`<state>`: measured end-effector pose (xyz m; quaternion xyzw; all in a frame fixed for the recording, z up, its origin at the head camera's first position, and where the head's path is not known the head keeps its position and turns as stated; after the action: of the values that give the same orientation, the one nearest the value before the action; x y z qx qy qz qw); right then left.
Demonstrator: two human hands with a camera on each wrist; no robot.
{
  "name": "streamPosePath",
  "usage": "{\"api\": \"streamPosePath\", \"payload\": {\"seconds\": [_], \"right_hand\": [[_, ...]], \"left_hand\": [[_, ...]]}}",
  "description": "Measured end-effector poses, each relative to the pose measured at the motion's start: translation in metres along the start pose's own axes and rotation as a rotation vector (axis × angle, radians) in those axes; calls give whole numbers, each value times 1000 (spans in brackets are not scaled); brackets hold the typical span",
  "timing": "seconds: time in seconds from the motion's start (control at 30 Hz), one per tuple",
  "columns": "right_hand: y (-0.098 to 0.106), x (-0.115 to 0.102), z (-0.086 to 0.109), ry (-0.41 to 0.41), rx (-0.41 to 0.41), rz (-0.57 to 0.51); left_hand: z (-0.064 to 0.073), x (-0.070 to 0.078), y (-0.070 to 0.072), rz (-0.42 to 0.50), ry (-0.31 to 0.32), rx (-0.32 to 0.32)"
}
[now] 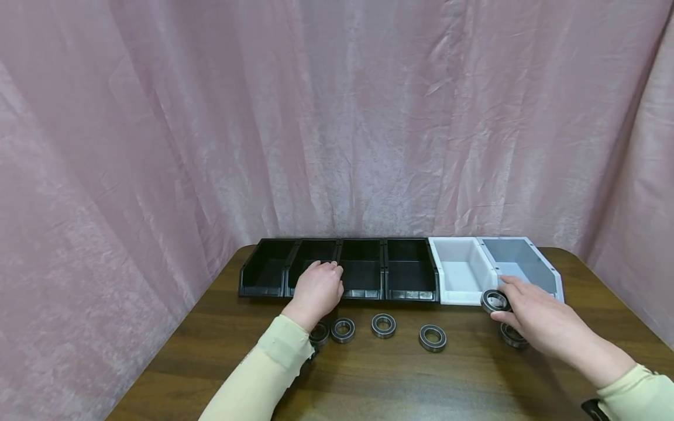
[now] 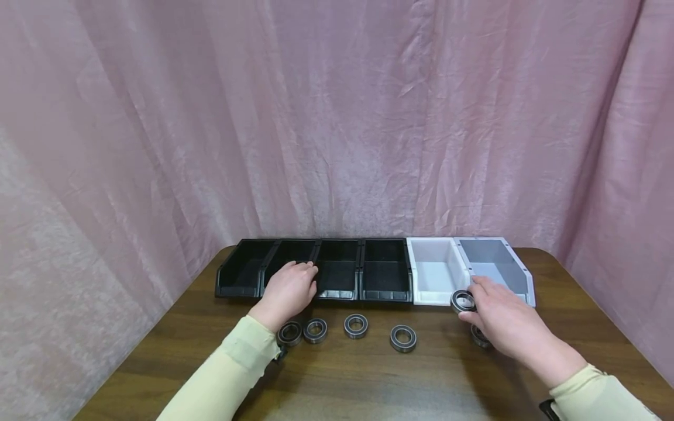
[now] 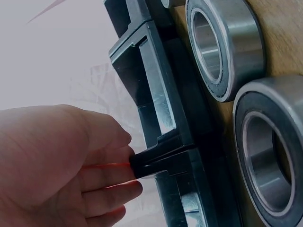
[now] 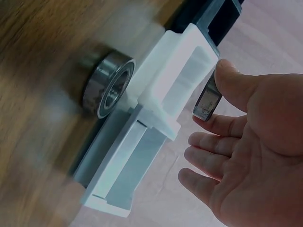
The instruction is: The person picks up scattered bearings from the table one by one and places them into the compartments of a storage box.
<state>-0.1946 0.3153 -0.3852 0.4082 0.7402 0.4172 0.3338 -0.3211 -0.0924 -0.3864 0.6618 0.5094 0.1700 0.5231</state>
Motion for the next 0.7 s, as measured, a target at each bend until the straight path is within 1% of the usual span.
{"api": "streamPosePath", "payload": {"seconds": [0.2,0.33,0.47,0.7], "right_hand": [[7,9,1,-76,-41,3],[12,16,-1,-89,-23,13],[15,20,-3,-101,-18,23],[19,30,-5,-159,-51,48]], "left_hand": [[-1,-2,-2,21,-5,-7],[-1,-3,-2,38,-8,-26],[-1,-5,-2,43,-13,-30],[-2,-5,-3,42,-24,-22]]}}
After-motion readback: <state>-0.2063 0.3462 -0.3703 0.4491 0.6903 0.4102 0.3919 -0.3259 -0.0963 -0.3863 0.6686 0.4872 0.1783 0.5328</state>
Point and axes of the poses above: each hand's wrist, its own z-axis away from the middle knuckle, its own y-axis out of the back of the hand, x = y × z, the point moved 1 cm from there along -z, towards the middle knuckle, and after that the axes turned 9 degrees about -z, right-handed, at the moved point
